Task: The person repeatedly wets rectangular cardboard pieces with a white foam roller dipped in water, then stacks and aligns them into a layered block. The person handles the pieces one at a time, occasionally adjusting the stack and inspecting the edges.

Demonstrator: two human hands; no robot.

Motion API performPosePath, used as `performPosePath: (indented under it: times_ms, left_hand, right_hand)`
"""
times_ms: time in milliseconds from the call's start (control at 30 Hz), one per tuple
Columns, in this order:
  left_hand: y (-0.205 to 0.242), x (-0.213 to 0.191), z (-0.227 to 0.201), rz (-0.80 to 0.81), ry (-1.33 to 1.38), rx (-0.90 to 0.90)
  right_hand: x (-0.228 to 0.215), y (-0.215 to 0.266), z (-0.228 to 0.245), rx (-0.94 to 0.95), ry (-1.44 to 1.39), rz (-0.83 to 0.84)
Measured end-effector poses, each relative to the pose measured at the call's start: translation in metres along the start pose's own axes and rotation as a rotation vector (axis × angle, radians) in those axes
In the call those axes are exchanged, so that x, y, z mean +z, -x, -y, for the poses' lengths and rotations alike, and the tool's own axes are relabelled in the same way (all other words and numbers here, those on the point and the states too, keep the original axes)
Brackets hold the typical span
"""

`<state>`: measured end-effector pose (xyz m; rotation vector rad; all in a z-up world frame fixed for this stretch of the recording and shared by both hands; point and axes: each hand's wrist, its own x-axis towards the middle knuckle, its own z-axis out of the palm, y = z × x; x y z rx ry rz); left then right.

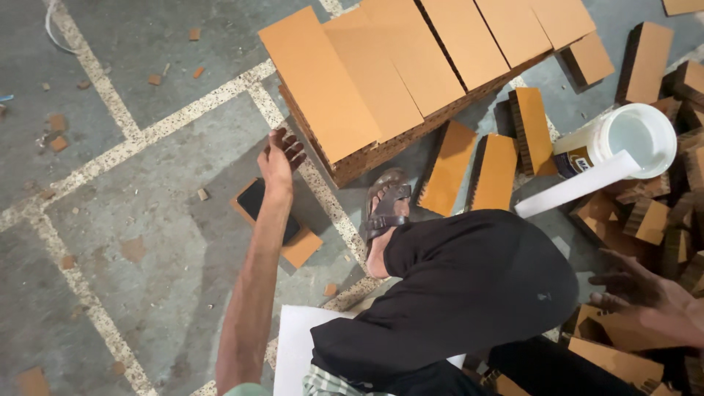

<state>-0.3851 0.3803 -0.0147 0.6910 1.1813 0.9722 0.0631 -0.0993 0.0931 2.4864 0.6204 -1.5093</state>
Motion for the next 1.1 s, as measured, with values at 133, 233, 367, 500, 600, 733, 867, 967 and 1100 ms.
performPosePath:
  times_ms: [133,233,367,500,600,733,867,967,1100]
  left_hand:
    - [-0.001,-0.014,0.028,0.019,-0.017,-0.012]
    - [0.008,-0.029,0.061,0.027,-0.015,-0.049]
    - [0.042,-0.052,0.124,0.134,-0.278,-0.098]
    - [0.062,-0.073,0.181,0.273,-0.413,-0.269]
    - [0.059,-0.07,0.195,0.341,-0.58,-0.327]
    - [0.058,-0.046,0.2,0.435,-0.741,-0.35]
    - [0.066,-0.006,0.188,0.534,-0.798,-0.308]
    - [0.076,0.033,0.179,0.612,-0.769,-0.248]
    - [0.085,0.086,0.17,0.662,-0.634,-0.269]
  right_hand:
    - [0.003,0.002,-0.005,0.068,-0.064,-0.06]
    - [0.0,-0.002,0.0,-0.12,-0.077,-0.03]
    - [0.001,0.012,0.009,-0.317,-0.169,-0.064]
    - [-0.004,0.033,0.014,-0.342,-0.232,-0.023]
    - [-0.011,0.037,0.017,-0.226,-0.118,-0.078]
    - [-0.009,0.01,-0.014,-0.388,-0.014,-0.196]
    - [0.029,-0.057,-0.055,-0.344,-0.138,-0.246]
    - [0.075,-0.117,-0.084,-0.353,-0.244,-0.416]
    - [0.12,-0.171,-0.098,-0.2,-0.456,-0.637]
